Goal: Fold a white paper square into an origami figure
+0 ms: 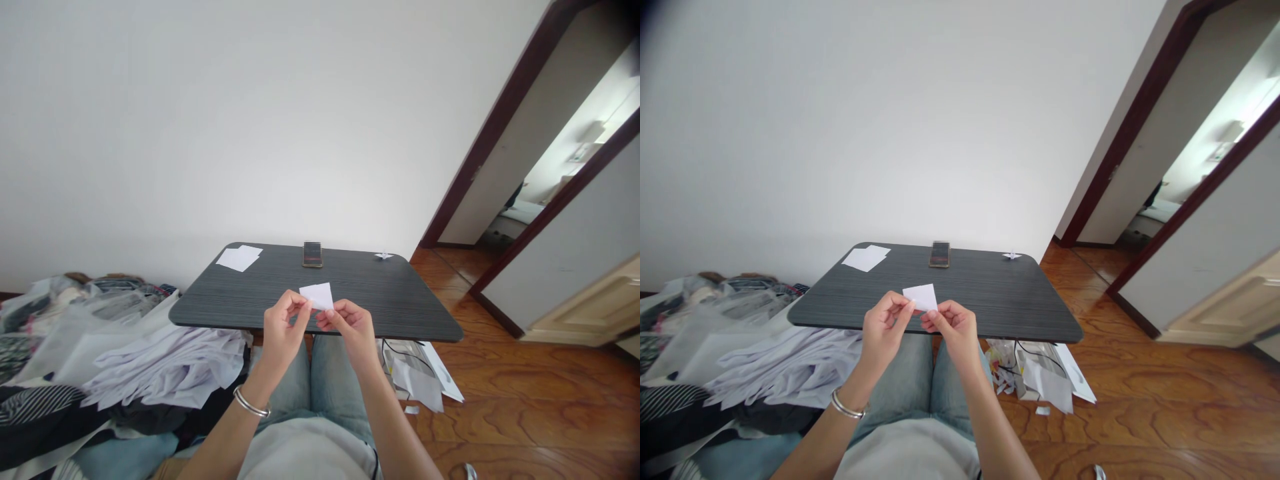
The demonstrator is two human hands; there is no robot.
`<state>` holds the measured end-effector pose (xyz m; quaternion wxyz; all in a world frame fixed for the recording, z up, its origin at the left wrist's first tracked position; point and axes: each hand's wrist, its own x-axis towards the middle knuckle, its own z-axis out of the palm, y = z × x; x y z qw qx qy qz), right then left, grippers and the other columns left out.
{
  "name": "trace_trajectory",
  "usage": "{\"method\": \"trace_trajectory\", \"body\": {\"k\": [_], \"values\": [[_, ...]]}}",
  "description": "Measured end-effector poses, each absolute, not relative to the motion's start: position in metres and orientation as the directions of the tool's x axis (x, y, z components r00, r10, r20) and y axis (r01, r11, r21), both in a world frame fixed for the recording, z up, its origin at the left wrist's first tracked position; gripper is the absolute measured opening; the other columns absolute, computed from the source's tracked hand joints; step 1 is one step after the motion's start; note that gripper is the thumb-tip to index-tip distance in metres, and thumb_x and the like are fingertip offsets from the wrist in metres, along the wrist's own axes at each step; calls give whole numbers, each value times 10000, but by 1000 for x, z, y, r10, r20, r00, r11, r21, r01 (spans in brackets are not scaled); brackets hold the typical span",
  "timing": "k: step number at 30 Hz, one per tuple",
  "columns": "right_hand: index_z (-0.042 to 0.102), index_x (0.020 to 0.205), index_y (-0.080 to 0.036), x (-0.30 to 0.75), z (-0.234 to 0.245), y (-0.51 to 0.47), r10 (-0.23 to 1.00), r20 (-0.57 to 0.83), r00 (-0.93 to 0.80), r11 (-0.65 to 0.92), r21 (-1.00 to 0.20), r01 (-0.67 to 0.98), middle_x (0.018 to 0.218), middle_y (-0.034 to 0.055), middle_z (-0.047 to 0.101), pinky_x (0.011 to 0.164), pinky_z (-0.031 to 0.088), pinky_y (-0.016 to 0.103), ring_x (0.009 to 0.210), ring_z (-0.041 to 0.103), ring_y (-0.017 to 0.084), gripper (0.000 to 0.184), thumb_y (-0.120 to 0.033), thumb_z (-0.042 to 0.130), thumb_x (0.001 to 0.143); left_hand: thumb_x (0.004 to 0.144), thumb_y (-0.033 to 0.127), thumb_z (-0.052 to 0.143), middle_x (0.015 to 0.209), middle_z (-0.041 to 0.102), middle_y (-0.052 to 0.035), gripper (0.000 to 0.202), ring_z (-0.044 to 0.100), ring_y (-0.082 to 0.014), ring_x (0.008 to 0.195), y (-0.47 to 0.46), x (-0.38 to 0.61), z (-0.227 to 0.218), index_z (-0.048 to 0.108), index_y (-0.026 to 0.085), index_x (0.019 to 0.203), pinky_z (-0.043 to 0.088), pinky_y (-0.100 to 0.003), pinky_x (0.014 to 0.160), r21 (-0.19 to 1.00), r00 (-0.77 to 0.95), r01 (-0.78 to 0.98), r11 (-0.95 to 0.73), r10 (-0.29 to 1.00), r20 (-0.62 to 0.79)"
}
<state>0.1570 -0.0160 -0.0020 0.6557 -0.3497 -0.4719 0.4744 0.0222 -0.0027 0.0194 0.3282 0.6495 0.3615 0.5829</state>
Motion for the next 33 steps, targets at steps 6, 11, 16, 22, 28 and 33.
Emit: {"method": "trace_trajectory", "body": {"k": [6, 11, 16, 22, 28, 33], "values": [[645, 633, -160, 156, -1, -18, 955, 274, 116, 297, -908, -297, 602, 30, 712, 500, 542, 225, 500, 641, 125, 237, -366, 722, 724, 839, 286, 554, 671, 580, 0, 165, 622, -134, 653, -2, 22, 18, 512, 172, 727, 492, -223, 642, 838, 83, 85, -540, 841, 534], [645, 616, -165, 156, 2, -19, 958, 263, 116, 286, -906, -312, 588, 21, 709, 496, 540, 215, 492, 640, 122, 229, -353, 737, 710, 818, 276, 584, 696, 601, -4, 135, 615, -132, 655, -2, 22, 19, 546, 163, 755, 486, -221, 640, 831, 111, 64, -553, 831, 545], [663, 623, -169, 155, 2, -19, 958, 262, 116, 285, -905, -315, 589, 20, 708, 501, 537, 218, 494, 638, 123, 214, -350, 735, 713, 822, 262, 577, 643, 575, 10, 165, 573, -114, 613, -2, 23, 19, 546, 162, 695, 458, -204, 602, 824, 112, 50, -564, 823, 556], [697, 688, -166, 158, 3, -23, 965, 256, 58, 258, -888, -381, 649, 34, 721, 535, 533, 195, 542, 657, 115, 235, -379, 662, 782, 814, 262, 584, 650, 548, 19, 167, 566, -114, 632, -2, 23, 21, 538, 164, 686, 463, -207, 621, 849, 98, -62, -525, 843, 528], [684, 680, -163, 158, 5, -22, 969, 241, 58, 245, -901, -357, 631, 29, 713, 520, 530, 187, 525, 649, 108, 227, -374, 682, 762, 814, 241, 581, 654, 556, 14, 148, 571, -124, 637, -2, 23, 20, 539, 167, 693, 474, -224, 636, 850, 78, -19, -526, 847, 525], [666, 658, -162, 157, 4, -21, 971, 225, 76, 238, -913, -330, 615, 30, 713, 498, 536, 199, 505, 648, 115, 217, -361, 711, 730, 814, 237, 582, 647, 555, 18, 149, 575, -122, 627, -1, 24, 19, 532, 169, 692, 474, -224, 629, 850, 77, 6, -527, 848, 525]]}}
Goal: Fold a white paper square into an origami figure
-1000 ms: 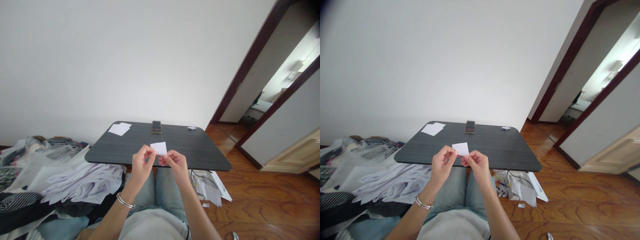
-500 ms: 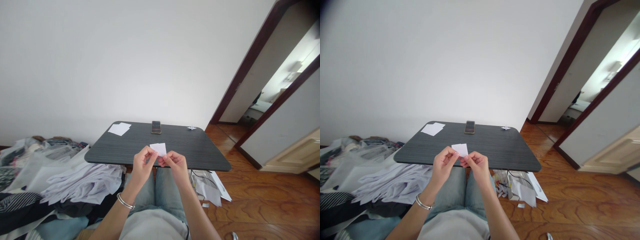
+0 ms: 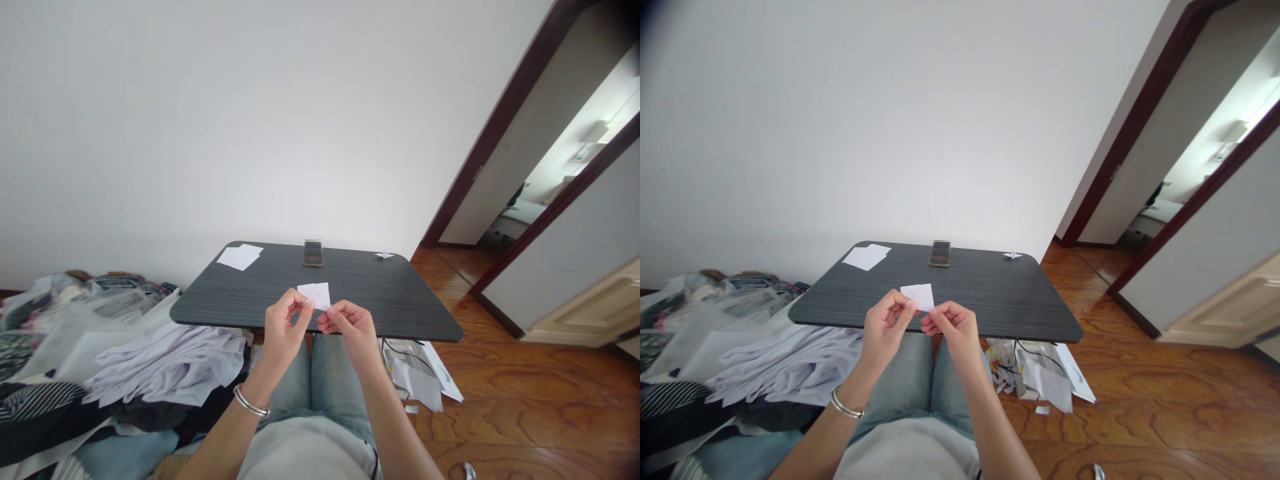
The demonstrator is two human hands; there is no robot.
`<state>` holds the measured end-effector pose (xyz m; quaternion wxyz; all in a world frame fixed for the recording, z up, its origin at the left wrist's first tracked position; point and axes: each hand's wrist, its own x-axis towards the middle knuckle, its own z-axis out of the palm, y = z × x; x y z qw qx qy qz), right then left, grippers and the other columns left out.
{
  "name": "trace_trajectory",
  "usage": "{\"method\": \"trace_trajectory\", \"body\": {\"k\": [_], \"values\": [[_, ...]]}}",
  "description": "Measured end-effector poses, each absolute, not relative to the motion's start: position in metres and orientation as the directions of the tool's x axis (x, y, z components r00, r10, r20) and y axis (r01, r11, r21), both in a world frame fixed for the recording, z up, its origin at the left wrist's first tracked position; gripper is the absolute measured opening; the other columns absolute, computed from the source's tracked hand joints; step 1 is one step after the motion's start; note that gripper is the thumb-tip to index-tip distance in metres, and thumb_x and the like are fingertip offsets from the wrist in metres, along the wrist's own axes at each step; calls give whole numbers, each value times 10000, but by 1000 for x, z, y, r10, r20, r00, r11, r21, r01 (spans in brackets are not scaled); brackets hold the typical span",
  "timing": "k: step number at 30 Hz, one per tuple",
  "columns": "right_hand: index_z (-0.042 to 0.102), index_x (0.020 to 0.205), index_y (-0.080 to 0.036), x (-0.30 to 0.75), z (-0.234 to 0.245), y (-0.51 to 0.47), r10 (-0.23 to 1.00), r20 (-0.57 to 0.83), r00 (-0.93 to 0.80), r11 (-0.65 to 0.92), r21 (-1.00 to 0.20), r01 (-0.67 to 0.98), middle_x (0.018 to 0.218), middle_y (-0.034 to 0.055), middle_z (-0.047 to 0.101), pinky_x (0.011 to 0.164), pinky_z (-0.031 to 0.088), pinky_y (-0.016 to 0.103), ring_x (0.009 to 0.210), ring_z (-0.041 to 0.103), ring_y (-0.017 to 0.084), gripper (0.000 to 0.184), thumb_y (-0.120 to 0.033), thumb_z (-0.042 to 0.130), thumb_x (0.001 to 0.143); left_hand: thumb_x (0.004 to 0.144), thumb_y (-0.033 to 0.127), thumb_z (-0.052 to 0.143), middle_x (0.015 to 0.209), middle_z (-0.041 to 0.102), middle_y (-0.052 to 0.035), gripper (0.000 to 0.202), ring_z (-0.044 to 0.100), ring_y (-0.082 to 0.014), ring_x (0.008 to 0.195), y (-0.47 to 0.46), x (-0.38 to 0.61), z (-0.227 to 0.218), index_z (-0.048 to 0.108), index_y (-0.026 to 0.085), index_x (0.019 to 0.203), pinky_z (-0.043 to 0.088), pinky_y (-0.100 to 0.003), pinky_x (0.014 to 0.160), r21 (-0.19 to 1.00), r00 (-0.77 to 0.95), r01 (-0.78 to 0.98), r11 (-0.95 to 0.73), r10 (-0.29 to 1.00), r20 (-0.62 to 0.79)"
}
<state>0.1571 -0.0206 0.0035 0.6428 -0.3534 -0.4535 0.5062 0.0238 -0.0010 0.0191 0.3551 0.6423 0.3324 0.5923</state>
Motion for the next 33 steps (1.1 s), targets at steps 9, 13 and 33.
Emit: {"method": "trace_trajectory", "body": {"k": [9, 13, 33], "values": [[671, 648, -166, 156, 5, -23, 966, 239, 102, 259, -914, -313, 597, 26, 709, 491, 533, 200, 487, 641, 114, 206, -350, 705, 737, 804, 257, 600, 645, 561, 18, 162, 592, -121, 626, 0, 26, 16, 528, 170, 688, 492, -230, 635, 871, 38, -19, -491, 870, 492], [677, 661, -167, 156, 6, -24, 965, 246, 93, 263, -912, -315, 606, 26, 708, 506, 533, 200, 505, 647, 116, 206, -347, 684, 759, 795, 270, 612, 639, 564, 19, 178, 598, -123, 618, 0, 26, 16, 526, 170, 675, 504, -236, 632, 878, 20, -26, -478, 878, 478], [643, 638, -171, 150, 11, -26, 945, 285, 160, 318, -913, -253, 570, 17, 685, 506, 527, 231, 495, 625, 126, 237, -381, 702, 731, 785, 278, 627, 622, 558, 33, 203, 611, -115, 585, -3, 31, 18, 502, 177, 662, 495, -214, 595, 862, -41, 13, -506, 862, 506]]}}
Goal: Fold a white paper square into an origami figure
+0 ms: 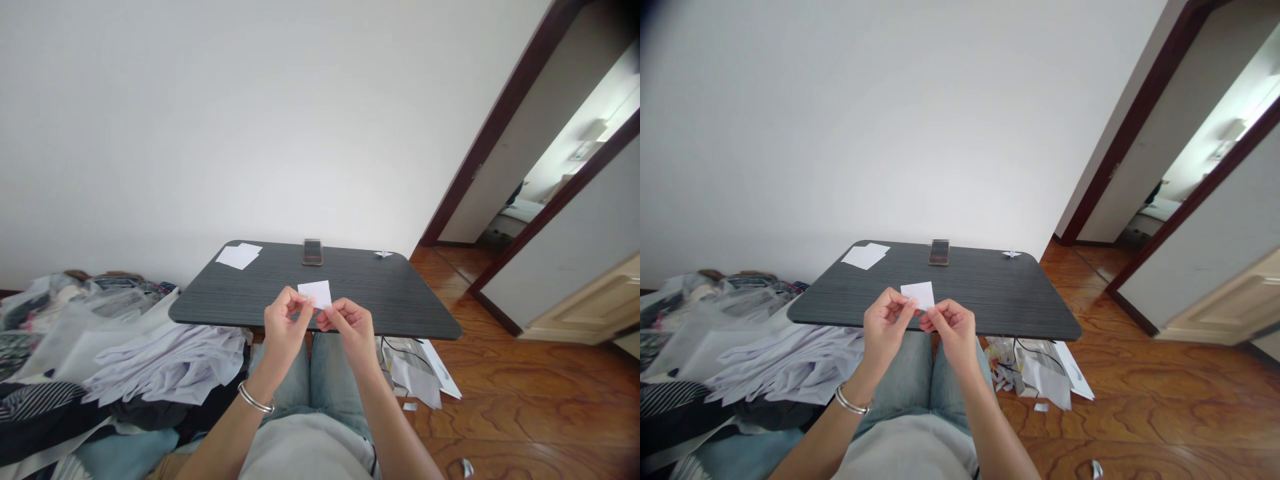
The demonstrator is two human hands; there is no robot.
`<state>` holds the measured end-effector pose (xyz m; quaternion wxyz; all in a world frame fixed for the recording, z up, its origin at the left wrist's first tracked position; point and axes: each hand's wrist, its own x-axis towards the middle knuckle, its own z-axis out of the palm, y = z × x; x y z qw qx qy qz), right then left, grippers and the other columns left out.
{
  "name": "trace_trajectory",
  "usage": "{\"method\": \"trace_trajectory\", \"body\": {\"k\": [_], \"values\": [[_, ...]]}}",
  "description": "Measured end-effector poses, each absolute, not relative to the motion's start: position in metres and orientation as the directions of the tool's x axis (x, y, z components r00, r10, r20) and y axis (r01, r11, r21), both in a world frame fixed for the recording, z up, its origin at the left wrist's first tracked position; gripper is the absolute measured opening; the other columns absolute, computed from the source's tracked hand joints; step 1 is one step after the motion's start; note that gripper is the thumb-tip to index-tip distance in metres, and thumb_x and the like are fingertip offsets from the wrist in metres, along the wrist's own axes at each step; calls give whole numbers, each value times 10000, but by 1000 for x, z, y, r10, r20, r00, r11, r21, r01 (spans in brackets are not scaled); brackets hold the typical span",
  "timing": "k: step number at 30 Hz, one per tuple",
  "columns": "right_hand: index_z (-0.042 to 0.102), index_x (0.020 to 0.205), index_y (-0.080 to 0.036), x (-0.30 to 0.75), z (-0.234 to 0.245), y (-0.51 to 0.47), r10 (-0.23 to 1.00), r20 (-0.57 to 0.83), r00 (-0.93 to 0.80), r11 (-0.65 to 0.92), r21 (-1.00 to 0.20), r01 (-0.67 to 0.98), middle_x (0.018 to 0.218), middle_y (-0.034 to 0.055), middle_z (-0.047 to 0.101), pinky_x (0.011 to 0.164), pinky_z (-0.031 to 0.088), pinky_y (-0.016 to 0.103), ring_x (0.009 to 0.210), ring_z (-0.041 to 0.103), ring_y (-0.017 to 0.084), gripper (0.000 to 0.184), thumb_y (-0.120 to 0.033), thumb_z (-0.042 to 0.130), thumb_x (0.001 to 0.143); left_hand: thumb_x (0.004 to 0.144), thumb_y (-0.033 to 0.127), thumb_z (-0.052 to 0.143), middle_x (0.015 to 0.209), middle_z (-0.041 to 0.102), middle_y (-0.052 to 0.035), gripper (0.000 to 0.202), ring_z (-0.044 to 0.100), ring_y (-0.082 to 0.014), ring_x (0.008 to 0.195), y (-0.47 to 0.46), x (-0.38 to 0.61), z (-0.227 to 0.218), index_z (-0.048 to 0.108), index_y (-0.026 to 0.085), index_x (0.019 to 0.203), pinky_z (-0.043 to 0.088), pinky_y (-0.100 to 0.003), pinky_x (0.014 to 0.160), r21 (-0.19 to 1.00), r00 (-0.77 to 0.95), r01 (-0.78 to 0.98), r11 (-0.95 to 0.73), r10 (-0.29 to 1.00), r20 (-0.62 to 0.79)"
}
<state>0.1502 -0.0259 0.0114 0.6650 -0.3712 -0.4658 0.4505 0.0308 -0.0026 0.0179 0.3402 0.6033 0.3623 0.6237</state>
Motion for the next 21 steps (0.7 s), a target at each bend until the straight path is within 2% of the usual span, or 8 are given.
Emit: {"method": "trace_trajectory", "body": {"k": [3, 7, 14, 21], "values": [[642, 644, -174, 151, 11, -27, 946, 289, 150, 319, -912, -259, 577, 16, 682, 511, 526, 231, 503, 625, 127, 245, -391, 681, 750, 785, 276, 627, 623, 559, 33, 199, 615, -116, 591, -3, 31, 19, 508, 176, 661, 495, -215, 596, 863, -40, 19, -505, 862, 505], [641, 669, -178, 151, 10, -27, 951, 287, 111, 308, -901, -307, 596, 22, 681, 517, 529, 248, 518, 630, 139, 336, -476, 579, 811, 786, 263, 621, 623, 575, 30, 185, 619, -117, 595, -4, 30, 20, 512, 175, 667, 490, -213, 596, 861, -40, 35, -507, 860, 508], [633, 664, -176, 148, 9, -26, 945, 283, 165, 317, -917, -242, 572, 7, 676, 508, 521, 237, 503, 617, 131, 230, -384, 720, 711, 775, 263, 628, 594, 575, 29, 186, 594, -114, 561, -6, 31, 19, 514, 174, 658, 464, -205, 560, 841, -53, 109, -530, 841, 538], [621, 624, -178, 146, 12, -29, 947, 273, 169, 310, -915, -258, 531, 6, 669, 493, 522, 243, 468, 612, 131, 258, -403, 714, 711, 751, 273, 654, 565, 550, 39, 222, 588, -104, 532, -7, 33, 20, 499, 170, 629, 457, -195, 533, 887, -56, -26, -462, 886, 460]]}}
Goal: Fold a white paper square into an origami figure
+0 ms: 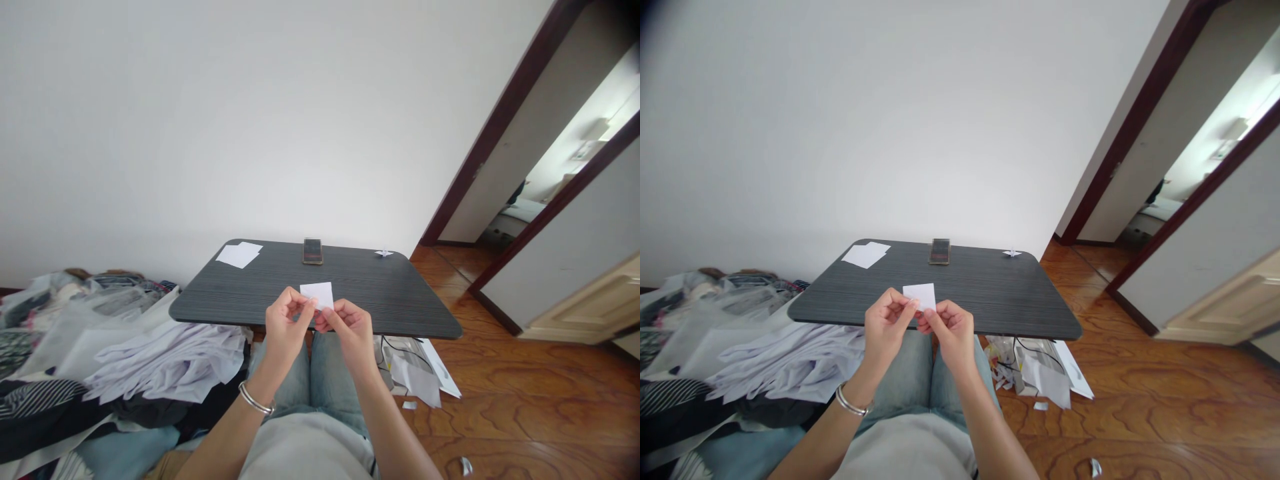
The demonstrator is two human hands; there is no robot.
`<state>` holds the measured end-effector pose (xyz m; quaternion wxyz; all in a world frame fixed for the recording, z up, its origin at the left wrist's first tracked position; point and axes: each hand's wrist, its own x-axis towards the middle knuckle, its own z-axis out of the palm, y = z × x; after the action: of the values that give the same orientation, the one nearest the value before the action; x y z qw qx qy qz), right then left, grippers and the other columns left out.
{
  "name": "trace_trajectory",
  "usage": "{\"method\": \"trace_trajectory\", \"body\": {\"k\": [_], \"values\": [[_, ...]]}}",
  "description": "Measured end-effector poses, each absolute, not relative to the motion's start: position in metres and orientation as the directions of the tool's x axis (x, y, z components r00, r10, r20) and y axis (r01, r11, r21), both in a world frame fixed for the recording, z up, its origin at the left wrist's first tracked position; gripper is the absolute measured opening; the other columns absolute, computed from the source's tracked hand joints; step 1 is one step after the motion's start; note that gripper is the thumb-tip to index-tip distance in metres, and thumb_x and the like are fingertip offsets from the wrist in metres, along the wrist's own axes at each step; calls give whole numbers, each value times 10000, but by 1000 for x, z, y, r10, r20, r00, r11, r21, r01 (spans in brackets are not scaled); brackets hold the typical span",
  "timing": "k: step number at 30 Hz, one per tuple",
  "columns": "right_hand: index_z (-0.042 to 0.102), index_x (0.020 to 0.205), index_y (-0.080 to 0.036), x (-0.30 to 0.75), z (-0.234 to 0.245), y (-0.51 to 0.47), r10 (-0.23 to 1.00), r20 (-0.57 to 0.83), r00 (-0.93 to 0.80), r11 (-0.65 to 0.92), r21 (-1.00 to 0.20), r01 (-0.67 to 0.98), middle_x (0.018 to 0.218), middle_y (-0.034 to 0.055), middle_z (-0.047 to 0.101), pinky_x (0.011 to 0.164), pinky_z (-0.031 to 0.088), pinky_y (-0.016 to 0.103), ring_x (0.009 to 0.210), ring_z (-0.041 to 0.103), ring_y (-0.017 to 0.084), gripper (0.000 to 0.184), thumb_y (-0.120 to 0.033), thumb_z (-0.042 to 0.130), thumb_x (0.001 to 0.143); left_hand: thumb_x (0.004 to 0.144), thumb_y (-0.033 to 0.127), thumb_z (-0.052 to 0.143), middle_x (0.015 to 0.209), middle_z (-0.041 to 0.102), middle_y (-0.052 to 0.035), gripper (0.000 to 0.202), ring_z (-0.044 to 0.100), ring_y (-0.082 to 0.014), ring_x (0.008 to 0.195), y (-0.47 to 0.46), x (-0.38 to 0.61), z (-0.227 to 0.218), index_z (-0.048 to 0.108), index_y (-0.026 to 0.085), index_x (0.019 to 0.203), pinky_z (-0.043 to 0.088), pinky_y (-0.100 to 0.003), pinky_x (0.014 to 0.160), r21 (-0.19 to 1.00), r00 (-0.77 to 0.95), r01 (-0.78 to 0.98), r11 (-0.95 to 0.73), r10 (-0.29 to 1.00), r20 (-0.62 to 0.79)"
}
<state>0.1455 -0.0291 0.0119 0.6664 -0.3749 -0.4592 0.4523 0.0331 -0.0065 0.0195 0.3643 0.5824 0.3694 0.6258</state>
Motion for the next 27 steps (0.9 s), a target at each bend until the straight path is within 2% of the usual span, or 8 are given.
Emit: {"method": "trace_trajectory", "body": {"k": [2, 4, 8, 15, 27], "values": [[620, 623, -175, 144, 12, -29, 945, 274, 179, 315, -911, -266, 529, 8, 669, 488, 518, 238, 464, 610, 129, 264, -406, 718, 706, 745, 275, 662, 572, 566, 39, 215, 600, -104, 535, -7, 33, 20, 496, 170, 656, 458, -191, 532, 900, -45, -86, -428, 904, 425], [620, 623, -172, 144, 11, -29, 943, 268, 195, 315, -909, -274, 536, 11, 674, 483, 515, 235, 462, 607, 127, 267, -405, 720, 704, 743, 278, 665, 606, 611, 30, 191, 627, -116, 561, -7, 33, 22, 504, 175, 759, 475, -200, 555, 909, -8, -172, -379, 923, 384], [630, 639, -170, 145, 9, -28, 944, 259, 204, 311, -906, -287, 575, 16, 690, 484, 516, 231, 468, 604, 120, 244, -384, 711, 724, 730, 282, 679, 649, 665, 15, 331, 666, -141, 610, -7, 30, 26, 477, 184, 974, 516, -241, 639, 908, 108, -275, -317, 928, 357], [629, 638, -172, 145, 8, -30, 943, 268, 197, 314, -911, -267, 559, 9, 678, 480, 496, 221, 458, 592, 114, 238, -378, 703, 733, 740, 307, 670, 634, 660, 35, 376, 681, -148, 609, -8, 29, 26, 444, 196, 1019, 531, -256, 658, 903, 77, -278, -327, 930, 360], [589, 620, -173, 142, 8, -30, 943, 264, 204, 312, -914, -261, 524, -9, 632, 468, 438, 209, 432, 540, 96, 248, -366, 680, 747, 756, 265, 657, 623, 655, 35, 329, 671, -134, 595, -10, 31, 25, 457, 191, 1006, 530, -229, 623, 909, 39, -263, -324, 938, 345]]}}
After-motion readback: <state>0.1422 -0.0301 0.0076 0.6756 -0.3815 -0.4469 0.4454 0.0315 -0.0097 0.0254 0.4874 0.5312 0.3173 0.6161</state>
